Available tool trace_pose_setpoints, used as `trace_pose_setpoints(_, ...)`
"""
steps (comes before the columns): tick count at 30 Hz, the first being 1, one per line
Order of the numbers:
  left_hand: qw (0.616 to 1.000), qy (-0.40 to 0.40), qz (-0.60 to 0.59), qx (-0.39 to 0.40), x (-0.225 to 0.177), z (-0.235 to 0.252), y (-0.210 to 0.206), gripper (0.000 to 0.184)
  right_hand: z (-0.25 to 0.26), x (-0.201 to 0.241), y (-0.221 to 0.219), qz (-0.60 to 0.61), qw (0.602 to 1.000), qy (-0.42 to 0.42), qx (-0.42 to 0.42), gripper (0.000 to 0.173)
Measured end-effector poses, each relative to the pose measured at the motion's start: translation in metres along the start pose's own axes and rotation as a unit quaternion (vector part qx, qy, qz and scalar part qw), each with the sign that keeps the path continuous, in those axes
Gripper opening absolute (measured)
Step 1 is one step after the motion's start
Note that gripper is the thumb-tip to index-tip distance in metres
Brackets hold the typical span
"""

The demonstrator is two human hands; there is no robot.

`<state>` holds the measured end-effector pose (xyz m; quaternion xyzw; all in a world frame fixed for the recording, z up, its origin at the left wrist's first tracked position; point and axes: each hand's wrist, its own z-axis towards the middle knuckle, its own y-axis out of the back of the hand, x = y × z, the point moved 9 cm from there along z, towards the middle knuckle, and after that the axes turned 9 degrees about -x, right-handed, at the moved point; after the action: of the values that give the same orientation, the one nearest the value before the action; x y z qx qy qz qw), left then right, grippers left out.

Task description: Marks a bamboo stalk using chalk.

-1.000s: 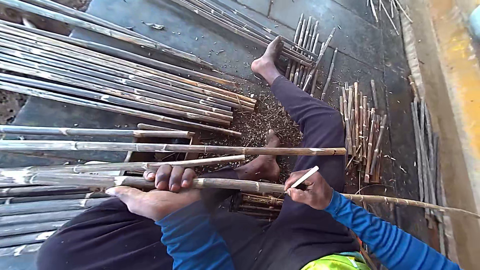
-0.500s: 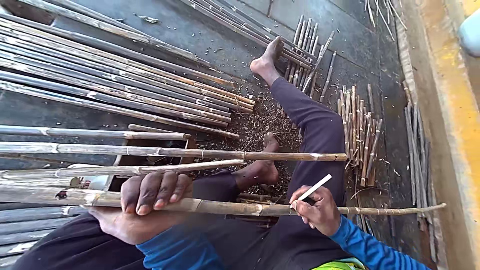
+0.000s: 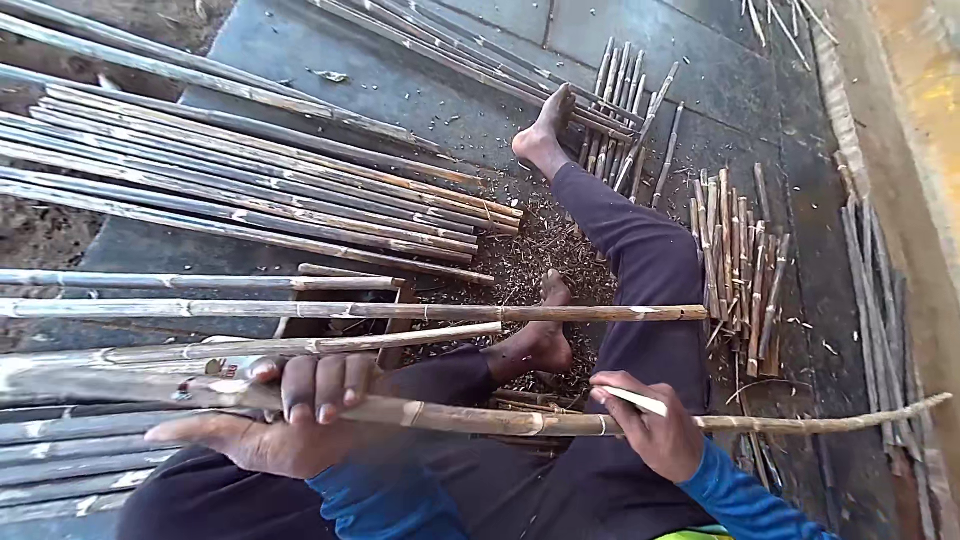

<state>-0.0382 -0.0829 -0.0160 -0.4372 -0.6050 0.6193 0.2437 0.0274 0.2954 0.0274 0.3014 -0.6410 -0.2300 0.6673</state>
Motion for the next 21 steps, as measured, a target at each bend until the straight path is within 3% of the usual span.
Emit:
trace_pose_setpoints(2, 0.993, -0.057, 0.065, -0.084, -0.003, 0.003, -0.002, 0.086, -0.013, 0.003, 0.035, -0.066, 0.988, 0.108, -0.092, 0.028)
trace_pose_setpoints(5, 0.960, -0.068, 0.185, -0.198, -0.004, 0.005, 0.003, 0.069, -0.049, -0.041, 0.107, -0.164, 0.962, 0.151, -0.160, 0.032)
trace_pose_setpoints(7, 0.930, -0.041, 0.255, -0.260, 0.000, 0.003, 0.022, 0.062, -0.075, -0.089, 0.169, -0.184, 0.949, 0.093, -0.237, 0.032)
trace_pose_setpoints(9, 0.911, -0.003, 0.277, -0.307, 0.014, -0.002, 0.041, 0.065, -0.093, -0.132, 0.224, -0.162, 0.919, -0.034, -0.357, 0.036)
trace_pose_setpoints(11, 0.913, 0.023, 0.250, -0.323, 0.037, -0.010, 0.055, 0.072, -0.093, -0.148, 0.248, -0.137, 0.892, -0.119, -0.414, 0.038)
trace_pose_setpoints(14, 0.938, 0.022, 0.195, -0.287, 0.049, -0.009, 0.057, 0.077, -0.058, -0.117, 0.205, -0.067, 0.931, -0.101, -0.344, 0.031)
trace_pose_setpoints(17, 0.960, 0.019, 0.160, -0.230, 0.041, -0.007, 0.034, 0.079, -0.021, -0.066, 0.130, 0.016, 0.976, 0.006, -0.218, 0.021)
trace_pose_setpoints(21, 0.976, 0.060, 0.133, -0.163, 0.031, -0.016, 0.031, 0.085, -0.013, -0.031, 0.058, 0.069, 0.978, 0.125, -0.153, 0.021)
